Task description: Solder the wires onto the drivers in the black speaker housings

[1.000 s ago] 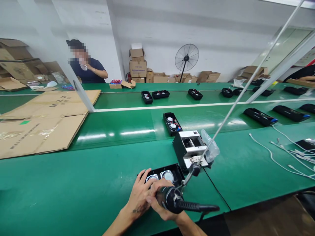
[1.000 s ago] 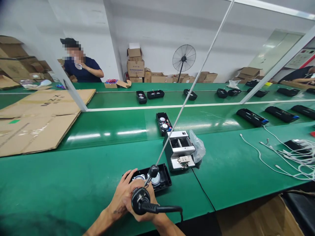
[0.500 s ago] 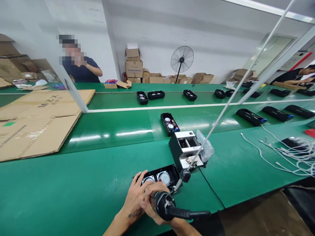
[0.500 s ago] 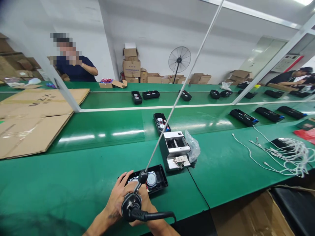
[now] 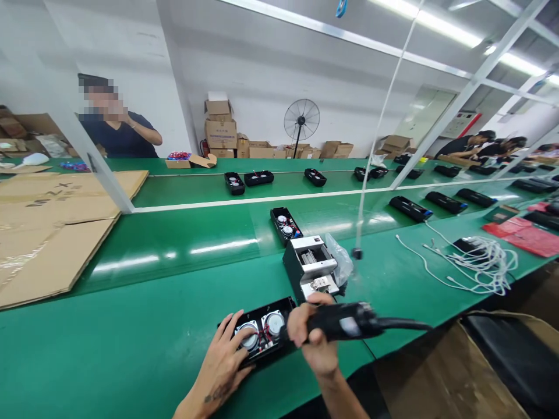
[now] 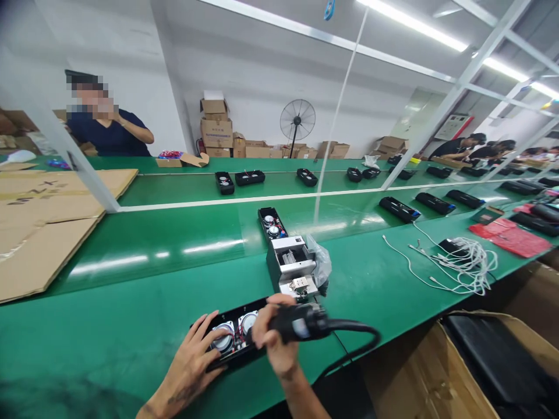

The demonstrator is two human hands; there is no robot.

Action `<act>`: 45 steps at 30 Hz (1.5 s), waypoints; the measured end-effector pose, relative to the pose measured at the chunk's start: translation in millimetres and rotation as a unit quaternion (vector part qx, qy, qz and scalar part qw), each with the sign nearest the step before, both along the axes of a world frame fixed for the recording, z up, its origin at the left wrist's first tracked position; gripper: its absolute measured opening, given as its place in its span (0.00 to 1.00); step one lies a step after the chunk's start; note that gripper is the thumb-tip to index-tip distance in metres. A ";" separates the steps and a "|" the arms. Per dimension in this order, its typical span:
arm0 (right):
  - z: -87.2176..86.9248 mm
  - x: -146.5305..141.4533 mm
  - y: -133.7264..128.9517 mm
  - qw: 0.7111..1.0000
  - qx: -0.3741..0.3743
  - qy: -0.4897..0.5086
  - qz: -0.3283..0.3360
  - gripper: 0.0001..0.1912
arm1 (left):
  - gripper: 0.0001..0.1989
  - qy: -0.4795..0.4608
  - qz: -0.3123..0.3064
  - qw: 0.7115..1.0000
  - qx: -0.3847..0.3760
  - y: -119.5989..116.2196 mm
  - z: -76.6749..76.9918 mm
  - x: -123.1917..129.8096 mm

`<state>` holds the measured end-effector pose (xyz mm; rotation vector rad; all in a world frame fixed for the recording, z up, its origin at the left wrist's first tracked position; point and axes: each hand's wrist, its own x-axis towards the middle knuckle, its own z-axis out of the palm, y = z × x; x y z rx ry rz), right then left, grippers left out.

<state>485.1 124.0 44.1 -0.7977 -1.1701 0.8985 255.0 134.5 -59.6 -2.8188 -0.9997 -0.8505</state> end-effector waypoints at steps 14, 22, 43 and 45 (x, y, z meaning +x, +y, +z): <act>0.2 94.4 52.7 0.961 0.006 0.022 -0.275 0.21 | 0.11 -0.058 -0.012 0.998 -0.019 -3.2 45.8 25.0; 11.7 70.2 6.3 0.997 -0.033 0.045 -0.062 0.15 | 0.11 0.035 0.028 0.999 -0.004 -12.4 29.1 38.9; -25.2 -2.9 -6.8 0.995 -0.001 0.083 0.053 0.11 | 0.04 0.085 0.007 0.995 -0.044 -12.2 29.3 37.7; -28.3 -4.5 -9.0 0.997 -0.008 0.056 0.053 0.12 | 0.06 0.098 0.004 0.994 -0.057 -12.6 30.0 37.3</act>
